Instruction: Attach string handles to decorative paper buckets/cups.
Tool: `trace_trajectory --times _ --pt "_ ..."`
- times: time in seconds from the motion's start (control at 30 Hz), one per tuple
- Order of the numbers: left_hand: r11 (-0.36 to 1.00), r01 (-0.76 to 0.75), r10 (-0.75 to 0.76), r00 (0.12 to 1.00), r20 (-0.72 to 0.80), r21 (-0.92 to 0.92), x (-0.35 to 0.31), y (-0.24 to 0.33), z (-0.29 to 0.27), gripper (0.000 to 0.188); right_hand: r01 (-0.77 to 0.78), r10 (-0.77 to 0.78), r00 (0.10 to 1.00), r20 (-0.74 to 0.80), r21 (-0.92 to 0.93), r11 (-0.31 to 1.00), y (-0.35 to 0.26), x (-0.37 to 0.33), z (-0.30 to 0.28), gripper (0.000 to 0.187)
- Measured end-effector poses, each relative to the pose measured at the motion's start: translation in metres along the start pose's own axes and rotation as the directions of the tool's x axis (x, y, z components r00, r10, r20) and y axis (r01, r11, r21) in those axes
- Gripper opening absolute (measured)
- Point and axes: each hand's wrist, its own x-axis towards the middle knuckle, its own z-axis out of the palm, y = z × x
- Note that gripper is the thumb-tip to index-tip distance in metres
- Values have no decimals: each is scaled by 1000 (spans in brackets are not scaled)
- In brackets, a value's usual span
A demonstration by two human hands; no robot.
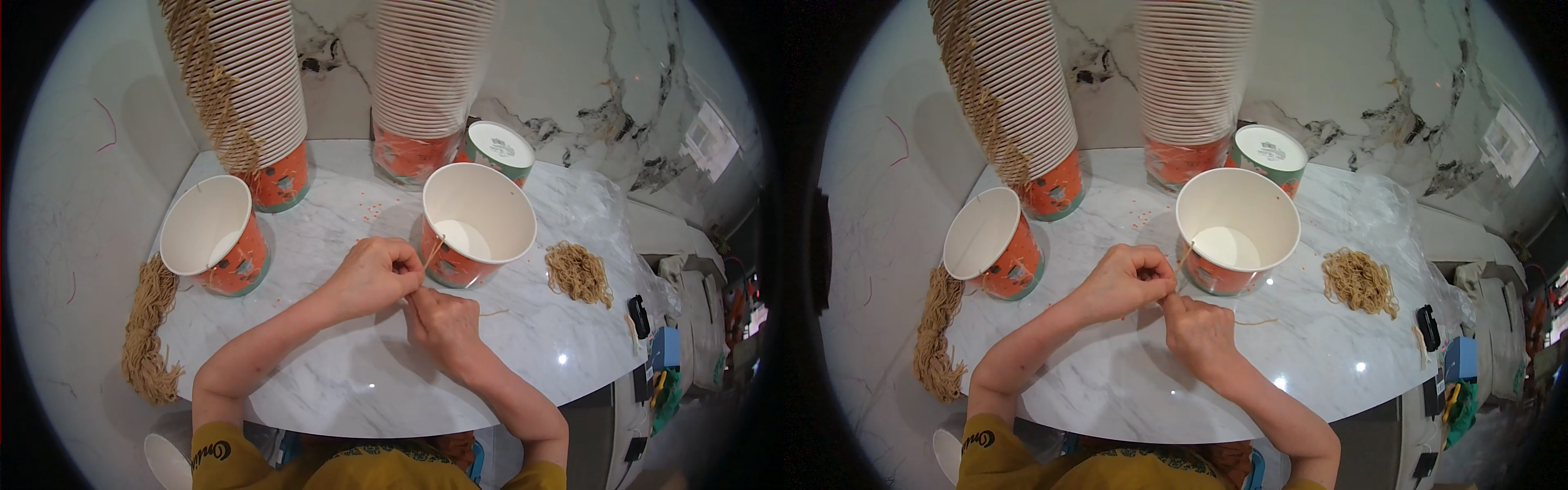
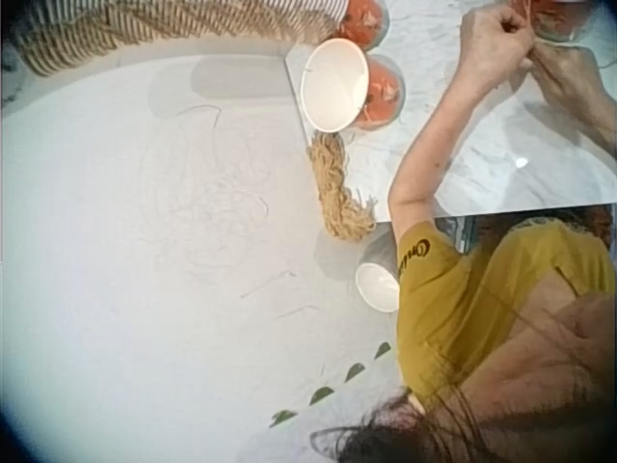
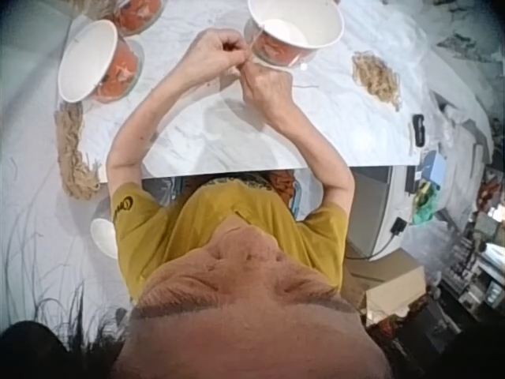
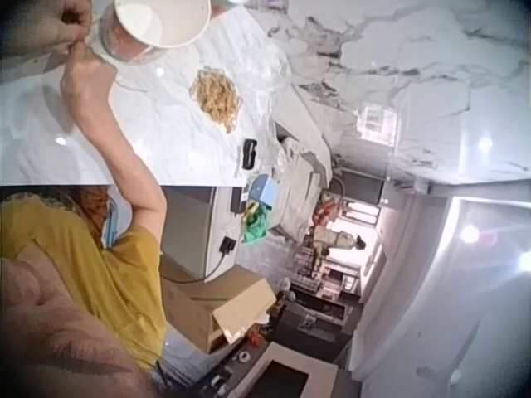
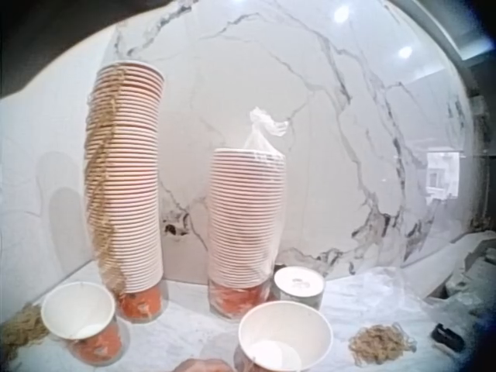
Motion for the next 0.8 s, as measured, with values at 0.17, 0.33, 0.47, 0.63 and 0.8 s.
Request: trace_trajectory --times 0.17,0.33,0.47,0.63,0.8 --pt "1000 -9 9 998 -66 3 -1 -3 3 8 50 -45 997 55 -94 994 -4 -1 -7 21" --pt "996 60 -62 997 -46 -59 0 5 2 9 124 -105 987 119 -169 978 -10 -5 -12 32" --pt "996 29 -35 996 -77 -86 3 4 5 16 159 -131 982 139 -212 964 -13 -8 -15 30" --pt "996 24 -31 996 -88 -82 5 4 6 16 190 -136 963 231 -233 954 -19 -9 -21 23" --pt "992 52 -62 995 -84 -113 7 7 8 16 205 -151 962 228 -236 950 -22 -10 -24 22"
